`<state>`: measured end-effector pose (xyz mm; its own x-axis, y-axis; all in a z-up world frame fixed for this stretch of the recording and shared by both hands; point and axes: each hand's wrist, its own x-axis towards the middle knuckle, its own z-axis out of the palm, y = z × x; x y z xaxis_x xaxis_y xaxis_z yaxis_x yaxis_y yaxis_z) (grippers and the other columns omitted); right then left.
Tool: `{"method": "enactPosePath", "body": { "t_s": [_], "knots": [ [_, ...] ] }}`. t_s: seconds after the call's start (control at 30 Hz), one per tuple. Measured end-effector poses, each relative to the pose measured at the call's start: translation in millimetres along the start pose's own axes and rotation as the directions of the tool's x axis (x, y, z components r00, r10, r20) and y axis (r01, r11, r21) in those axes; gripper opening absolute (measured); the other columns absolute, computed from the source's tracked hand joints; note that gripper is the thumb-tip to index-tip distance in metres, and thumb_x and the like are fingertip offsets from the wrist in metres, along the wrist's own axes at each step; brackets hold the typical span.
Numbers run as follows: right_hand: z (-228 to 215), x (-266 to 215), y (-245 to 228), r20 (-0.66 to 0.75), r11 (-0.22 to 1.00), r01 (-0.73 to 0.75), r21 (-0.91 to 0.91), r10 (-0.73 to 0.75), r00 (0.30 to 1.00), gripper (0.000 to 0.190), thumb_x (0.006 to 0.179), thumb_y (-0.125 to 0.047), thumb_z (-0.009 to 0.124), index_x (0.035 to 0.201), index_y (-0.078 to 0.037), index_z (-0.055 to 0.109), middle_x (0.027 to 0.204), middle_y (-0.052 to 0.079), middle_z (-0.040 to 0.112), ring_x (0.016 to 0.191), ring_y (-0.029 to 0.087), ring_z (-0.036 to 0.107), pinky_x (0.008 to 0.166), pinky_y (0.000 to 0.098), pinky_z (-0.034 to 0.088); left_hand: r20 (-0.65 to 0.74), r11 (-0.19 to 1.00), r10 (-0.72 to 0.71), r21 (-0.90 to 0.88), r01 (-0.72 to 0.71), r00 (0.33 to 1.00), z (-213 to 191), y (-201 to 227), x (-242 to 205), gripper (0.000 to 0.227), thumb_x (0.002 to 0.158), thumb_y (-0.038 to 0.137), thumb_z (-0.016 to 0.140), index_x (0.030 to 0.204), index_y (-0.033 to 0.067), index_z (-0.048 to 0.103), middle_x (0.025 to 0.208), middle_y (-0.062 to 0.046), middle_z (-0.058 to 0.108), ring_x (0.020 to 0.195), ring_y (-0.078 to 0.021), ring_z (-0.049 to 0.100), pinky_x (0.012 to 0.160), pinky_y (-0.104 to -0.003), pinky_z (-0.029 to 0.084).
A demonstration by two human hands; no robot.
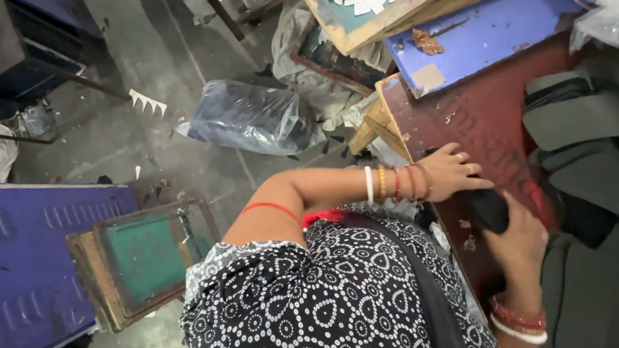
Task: The person repeatedly picks up dark gray fabric pieces from a table, folds them, and stacks them into a neat pile. The hands handle each piece individually, aligning edges before placing it on the growing stack.
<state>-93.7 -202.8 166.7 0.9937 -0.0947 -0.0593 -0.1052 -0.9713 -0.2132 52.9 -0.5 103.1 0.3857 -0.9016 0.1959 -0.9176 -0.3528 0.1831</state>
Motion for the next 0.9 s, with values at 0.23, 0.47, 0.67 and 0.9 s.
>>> {"method": "enactPosePath", "body": {
  "t_s": [0.23,0.47,0.67,0.9],
  "knots": [
    [19.2,-46.9,33.7,-0.317,0.640,0.161,0.751,0.136,0.939,0.109,0.085,-0.039,0.087,0.166,-0.006,0.022,0.168,0.018,0.032,0.154,0.030,0.038,0.135,0.0418,0.031,-0.311,0.557,-0.415,-0.830,-0.031,0.855,18.2,-48.1,-47.3,0.131,0.062,0.045,0.093,0.162,0.0123,0.014,0.163,-0.022,0.027,0.152,-0.0386,0.030,0.125,-0.053,0.026],
    [61.9,-31.4,1.0,-0.229,0.620,0.076,0.781,0.171,0.958,0.119,0.089,-0.020,0.085,0.174,-0.009,0.003,0.179,0.018,0.017,0.164,0.033,0.023,0.133,0.0414,0.022,-0.213,0.582,-0.365,-0.812,0.043,0.906,4.6,-12.5,-8.6,0.130,0.060,0.036,0.097,0.161,0.0125,0.020,0.146,-0.022,0.048,0.135,-0.0391,0.050,0.116,-0.045,0.041],
    [70.5,-35.5,33.2,-0.221,0.606,0.034,0.795,0.236,0.946,0.122,0.080,-0.026,0.090,0.172,-0.008,0.012,0.159,0.018,0.043,0.142,0.029,0.050,0.118,0.0391,0.044,-0.152,0.614,-0.310,-0.786,0.075,0.939,43.1,-29.6,-9.0,0.093,0.061,0.023,0.091,0.144,0.0180,0.050,0.122,-0.013,0.065,0.118,-0.0346,0.063,0.103,-0.046,0.049],
    [50.2,-23.7,34.2,-0.272,0.818,-0.124,0.562,0.324,0.906,0.078,0.081,-0.018,0.097,0.141,-0.005,0.049,0.129,0.016,0.063,0.119,0.029,0.062,0.109,0.0391,0.050,-0.295,0.626,-0.239,-0.775,-0.085,0.925,17.5,-39.6,0.1,0.072,0.070,0.022,0.092,0.133,0.0165,0.058,0.129,-0.007,0.066,0.126,-0.0297,0.063,0.112,-0.041,0.051]
  ]
}}
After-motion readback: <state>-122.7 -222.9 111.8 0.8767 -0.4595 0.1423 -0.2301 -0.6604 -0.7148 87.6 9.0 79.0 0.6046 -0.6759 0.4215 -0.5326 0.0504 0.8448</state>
